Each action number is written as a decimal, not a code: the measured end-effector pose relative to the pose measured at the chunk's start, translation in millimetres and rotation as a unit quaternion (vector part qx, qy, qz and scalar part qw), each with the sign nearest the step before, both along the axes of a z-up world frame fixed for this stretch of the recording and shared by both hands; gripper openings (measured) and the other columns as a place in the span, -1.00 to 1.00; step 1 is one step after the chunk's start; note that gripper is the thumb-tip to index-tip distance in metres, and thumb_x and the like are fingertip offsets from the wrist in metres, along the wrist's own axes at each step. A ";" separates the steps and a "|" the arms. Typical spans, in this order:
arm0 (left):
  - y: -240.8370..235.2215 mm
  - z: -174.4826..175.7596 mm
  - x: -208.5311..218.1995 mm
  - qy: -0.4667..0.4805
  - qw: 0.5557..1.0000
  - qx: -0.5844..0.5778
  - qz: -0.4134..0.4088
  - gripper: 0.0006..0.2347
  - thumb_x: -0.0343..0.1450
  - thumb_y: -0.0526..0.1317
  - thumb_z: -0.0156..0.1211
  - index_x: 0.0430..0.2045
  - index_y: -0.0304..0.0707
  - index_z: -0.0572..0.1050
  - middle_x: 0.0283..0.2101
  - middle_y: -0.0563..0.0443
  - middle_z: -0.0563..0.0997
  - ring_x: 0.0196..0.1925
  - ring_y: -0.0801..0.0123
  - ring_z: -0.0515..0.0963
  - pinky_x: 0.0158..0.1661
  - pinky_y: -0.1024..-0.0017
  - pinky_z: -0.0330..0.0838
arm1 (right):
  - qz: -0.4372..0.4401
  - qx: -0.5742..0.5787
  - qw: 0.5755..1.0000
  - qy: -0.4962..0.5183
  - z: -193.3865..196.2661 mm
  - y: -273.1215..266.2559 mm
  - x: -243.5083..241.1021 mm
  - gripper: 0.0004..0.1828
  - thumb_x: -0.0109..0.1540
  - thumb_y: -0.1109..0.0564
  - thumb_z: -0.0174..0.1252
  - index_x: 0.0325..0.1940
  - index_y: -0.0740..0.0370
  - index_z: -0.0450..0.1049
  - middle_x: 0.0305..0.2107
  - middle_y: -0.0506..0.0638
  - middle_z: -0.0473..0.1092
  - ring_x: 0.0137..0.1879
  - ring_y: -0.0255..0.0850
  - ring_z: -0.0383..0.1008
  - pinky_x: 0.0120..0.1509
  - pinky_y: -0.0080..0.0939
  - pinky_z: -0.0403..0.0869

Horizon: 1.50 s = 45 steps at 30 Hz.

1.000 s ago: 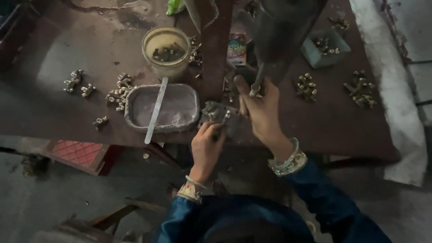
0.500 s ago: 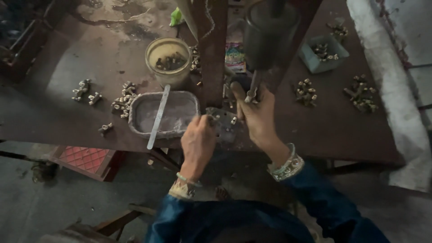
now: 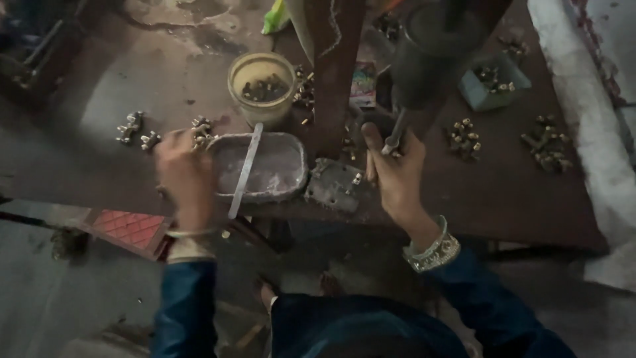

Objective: The person picks up small brass fittings from the workbench one at a time and holds each under a bench drill press to drill or tap it. Finished pieces are dropped into a cup on the bench while rejects or raw pieces remain scattered on the table.

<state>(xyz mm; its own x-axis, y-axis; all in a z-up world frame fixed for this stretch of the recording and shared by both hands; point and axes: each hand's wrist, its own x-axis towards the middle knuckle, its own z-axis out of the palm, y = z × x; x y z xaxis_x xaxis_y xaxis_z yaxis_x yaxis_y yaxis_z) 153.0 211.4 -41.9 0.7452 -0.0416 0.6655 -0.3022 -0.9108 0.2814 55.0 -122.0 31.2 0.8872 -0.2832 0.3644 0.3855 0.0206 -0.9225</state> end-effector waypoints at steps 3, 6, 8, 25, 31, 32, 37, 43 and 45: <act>-96.6 18.7 -22.4 0.210 0.971 0.027 -0.113 -0.92 0.38 -0.34 0.25 -0.31 -0.24 0.60 -0.22 -0.21 0.59 -0.16 -0.05 0.56 -0.21 0.07 0.50 | 0.031 0.057 0.998 0.024 1.1 0.1 4.9 -0.81 0.31 0.18 0.22 -0.05 0.30 0.44 -0.49 -0.03 0.45 -0.69 -0.37 0.28 -0.63 -0.30 0.27; -168.2 -3.1 -26.2 0.168 0.963 0.149 -0.147 -0.79 0.18 -0.28 0.34 -0.36 -0.29 0.57 -0.15 -0.18 0.59 0.00 -0.04 0.51 -0.24 0.25 0.56 | -0.037 -0.012 0.995 0.090 22.5 8.2 -8.2 -0.82 0.37 0.15 0.25 -0.03 0.28 0.44 -0.65 -0.05 0.31 -0.65 -0.37 0.28 -0.58 -0.32 0.25; -178.5 -24.7 -26.4 0.174 0.962 0.140 -0.155 -0.80 0.21 -0.30 0.31 -0.33 -0.26 0.57 -0.18 -0.14 0.60 0.05 -0.04 0.51 -0.21 0.23 0.56 | -0.015 -0.020 0.997 0.070 4.0 -1.9 -1.4 -0.80 0.34 0.14 0.26 -0.05 0.28 0.44 -0.63 -0.05 0.36 -0.64 -0.36 0.32 -0.58 -0.32 0.29; -154.1 178.5 -148.8 0.120 0.822 -0.474 -0.293 -0.64 0.44 -0.30 0.36 0.13 -0.27 0.50 -0.06 -0.09 0.74 -0.07 0.39 0.79 -0.12 0.50 0.75 | 0.050 -0.021 0.993 0.109 1.8 -12.4 0.2 -0.75 0.31 0.07 0.29 -0.15 0.34 0.49 -0.64 -0.09 0.36 -0.66 -0.37 0.29 -0.58 -0.34 0.27; -180.9 105.6 -105.8 -0.051 0.881 -0.185 -0.432 -0.68 0.45 -0.48 0.29 0.12 -0.38 0.55 -0.03 -0.18 0.69 -0.12 0.25 0.71 -0.14 0.47 0.66 | 0.135 -0.026 0.989 0.048 -78.8 -42.1 10.3 -0.84 0.40 0.16 0.26 -0.06 0.28 0.44 -0.49 -0.10 0.42 -0.47 -0.38 0.40 -0.45 -0.35 0.35; -176.2 101.9 -110.4 -0.089 0.898 -0.194 -0.384 -0.69 0.48 -0.47 0.28 0.12 -0.30 0.54 -0.02 -0.13 0.68 -0.07 0.23 0.72 -0.10 0.42 0.66 | 0.093 -0.031 0.987 0.124 -77.8 -40.6 4.9 -0.81 0.31 0.20 0.29 -0.04 0.29 0.47 -0.48 -0.05 0.45 -0.51 -0.34 0.42 -0.49 -0.32 0.37; -157.9 51.9 -86.0 0.145 0.948 -0.166 -0.231 -0.68 0.41 -0.39 0.31 0.07 -0.22 0.62 -0.26 -0.14 0.65 -0.33 0.11 0.64 -0.32 0.23 0.50 | 0.027 -0.099 0.984 0.144 -80.0 -39.7 -9.0 -0.76 0.27 0.26 0.35 -0.01 0.33 0.51 -0.39 0.05 0.56 -0.42 -0.29 0.54 -0.45 -0.29 0.45; -173.8 55.4 -103.2 0.174 0.895 -0.276 -0.304 -0.74 0.35 -0.34 0.38 -0.09 -0.30 0.60 -0.21 -0.15 0.65 -0.31 0.18 0.65 -0.30 0.33 0.53 | -0.028 -0.375 0.925 -0.044 -68.3 -27.7 -26.3 -0.63 0.25 0.26 0.21 0.12 0.44 0.39 -0.24 0.32 0.51 -0.08 0.18 0.58 -0.13 0.01 0.55; -171.0 56.4 -96.5 0.227 0.843 -0.294 -0.388 -0.73 0.35 -0.36 0.36 -0.07 -0.35 0.55 -0.20 -0.13 0.64 -0.26 0.24 0.68 -0.39 0.39 0.53 | 0.057 -0.389 0.909 0.136 -59.3 -22.3 -23.0 -0.55 0.17 0.20 0.30 0.03 0.48 0.32 -0.35 0.36 0.46 -0.21 0.24 0.55 -0.22 0.12 0.50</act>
